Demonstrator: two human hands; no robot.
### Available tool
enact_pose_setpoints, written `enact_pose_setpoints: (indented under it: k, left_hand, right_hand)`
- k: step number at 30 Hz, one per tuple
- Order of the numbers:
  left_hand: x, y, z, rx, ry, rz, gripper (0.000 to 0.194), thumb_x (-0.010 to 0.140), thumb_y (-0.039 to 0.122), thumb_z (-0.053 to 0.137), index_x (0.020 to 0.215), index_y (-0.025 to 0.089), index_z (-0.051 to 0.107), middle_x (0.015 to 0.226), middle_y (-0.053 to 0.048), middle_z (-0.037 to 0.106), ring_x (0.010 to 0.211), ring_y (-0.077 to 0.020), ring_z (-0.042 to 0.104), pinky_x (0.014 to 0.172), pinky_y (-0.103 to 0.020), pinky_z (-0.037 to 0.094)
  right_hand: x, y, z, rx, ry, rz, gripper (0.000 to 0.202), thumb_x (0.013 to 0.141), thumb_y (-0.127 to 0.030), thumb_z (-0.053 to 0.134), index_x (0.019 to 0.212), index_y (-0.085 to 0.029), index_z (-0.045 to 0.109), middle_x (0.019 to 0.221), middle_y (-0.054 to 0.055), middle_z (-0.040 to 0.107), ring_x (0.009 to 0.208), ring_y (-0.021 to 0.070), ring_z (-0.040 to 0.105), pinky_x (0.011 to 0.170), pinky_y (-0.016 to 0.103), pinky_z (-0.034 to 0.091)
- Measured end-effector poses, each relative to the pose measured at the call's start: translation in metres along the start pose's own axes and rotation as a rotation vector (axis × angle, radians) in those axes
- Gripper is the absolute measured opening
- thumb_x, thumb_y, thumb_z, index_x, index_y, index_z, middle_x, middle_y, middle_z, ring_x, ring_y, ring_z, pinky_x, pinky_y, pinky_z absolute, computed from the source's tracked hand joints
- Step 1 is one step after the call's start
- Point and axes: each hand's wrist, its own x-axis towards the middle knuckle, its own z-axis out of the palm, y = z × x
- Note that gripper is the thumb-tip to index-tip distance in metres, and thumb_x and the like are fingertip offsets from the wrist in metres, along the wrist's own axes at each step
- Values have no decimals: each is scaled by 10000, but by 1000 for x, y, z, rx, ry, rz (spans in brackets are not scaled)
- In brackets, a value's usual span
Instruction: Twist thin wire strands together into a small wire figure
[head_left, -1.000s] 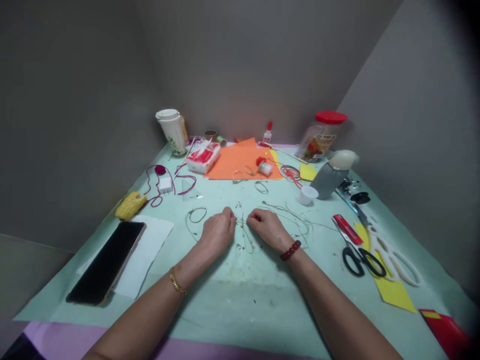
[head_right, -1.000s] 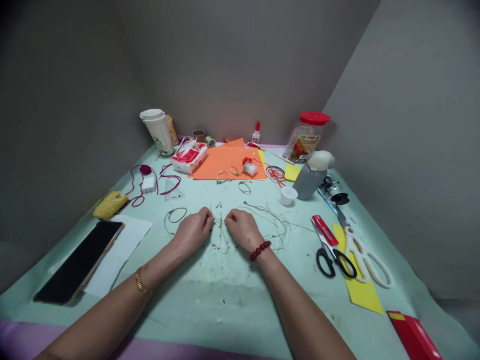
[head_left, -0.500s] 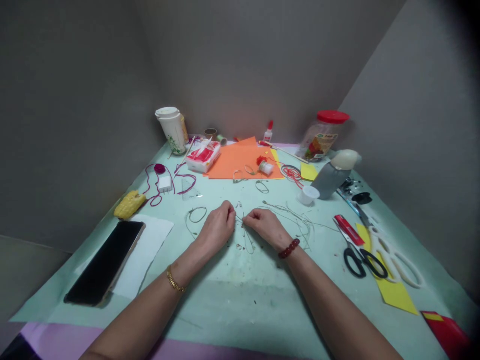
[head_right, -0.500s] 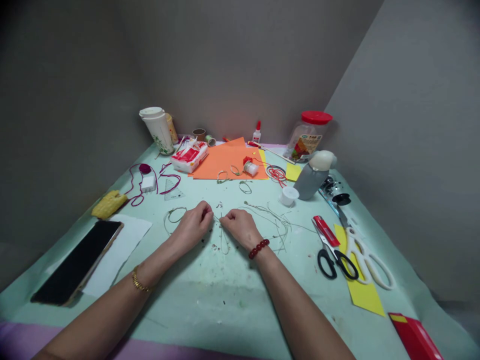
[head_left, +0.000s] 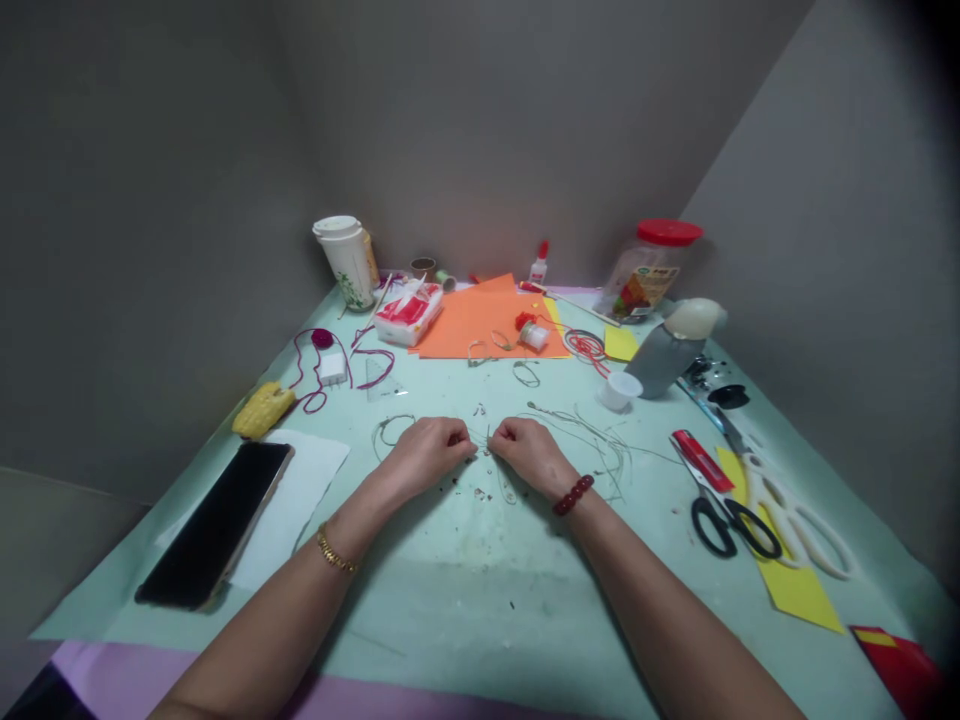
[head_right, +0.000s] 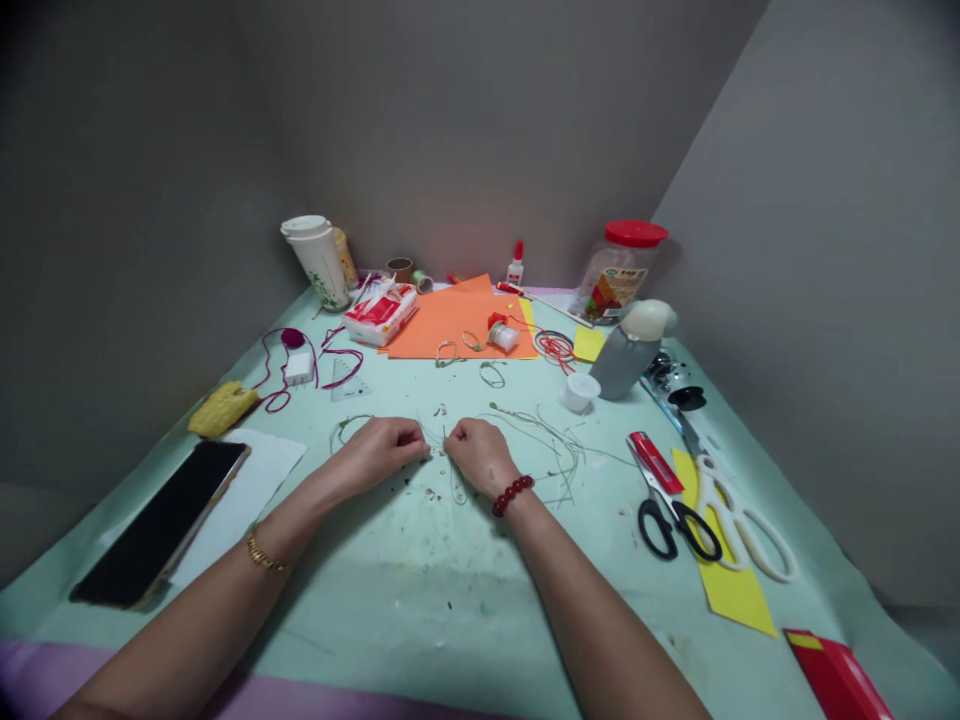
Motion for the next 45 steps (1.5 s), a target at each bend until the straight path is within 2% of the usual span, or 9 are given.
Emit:
enact_pose_setpoints:
  k: [4,7,12,14,18,22,24,28,45]
  left_hand:
    - [-2,7,-1,53,193,106,143,787,248,523,697,189,616,928,-60,626,919,-212,520,815,-324,378]
    - [-4,16,9,-144,291,50,115,769,216,513,666,181,552,890,-50,617,842,-179,532,776,-314,401]
    - [-2,22,25,-765,52,-107,160,802,289,485,688,181,512,576,12,507,497,-96,421,501,-233,336]
    - [2,17,22,-824,67,-121,172,825,312,460,739,183,535,527,29,465,457,-92,385,464,-225,304]
    - [9,0,3,-539,446,-88,164,813,308,505,719,183,554,821,-46,592,726,-144,549,604,-252,426]
    - [-1,-4,-1,-15,724,8,75,804,222,544,855,183,583,1102,-102,562,1086,-244,486,907,-394,396]
    - [-9,2,9,58,636,86,123,851,199,485,936,177,571,1013,-93,585,1014,-225,510,896,-381,396]
    - [-17,15,34,-23,237,175,133,875,185,428,907,188,557,892,-43,596,805,-162,549,737,-286,428]
    - [9,16,31,-183,21,-80,227,797,231,422,611,169,537,579,17,496,580,-118,425,548,-248,292]
  right_hand:
    - [1,2,2,16,3,0,178,734,-200,517,557,-173,518,551,-16,516,553,111,425,535,238,270]
    - [1,1,2,16,5,-1,188,745,-203,520,560,-170,520,554,-16,515,557,110,422,536,240,264]
    - [0,0,0,18,-22,19,219,775,-244,521,570,-170,534,563,-7,523,554,112,406,523,244,254]
    - [0,1,0,28,-20,13,204,768,-233,522,574,-170,531,564,-10,520,552,109,403,528,242,258]
    - [0,2,1,27,-15,12,170,743,-198,518,576,-170,526,571,-10,526,564,111,422,539,242,267]
    - [0,2,1,27,-19,18,173,739,-203,510,569,-172,518,563,-12,519,559,111,419,542,245,267]
    - [0,3,1,40,-14,15,175,735,-213,513,565,-173,511,558,-13,513,557,111,415,540,244,269]
    - [1,6,2,107,-25,31,198,733,-277,527,564,-175,502,561,-13,506,562,113,415,523,239,270]
    - [1,6,-2,170,-68,40,174,712,-259,512,563,-178,473,560,-22,473,568,111,397,519,239,273]
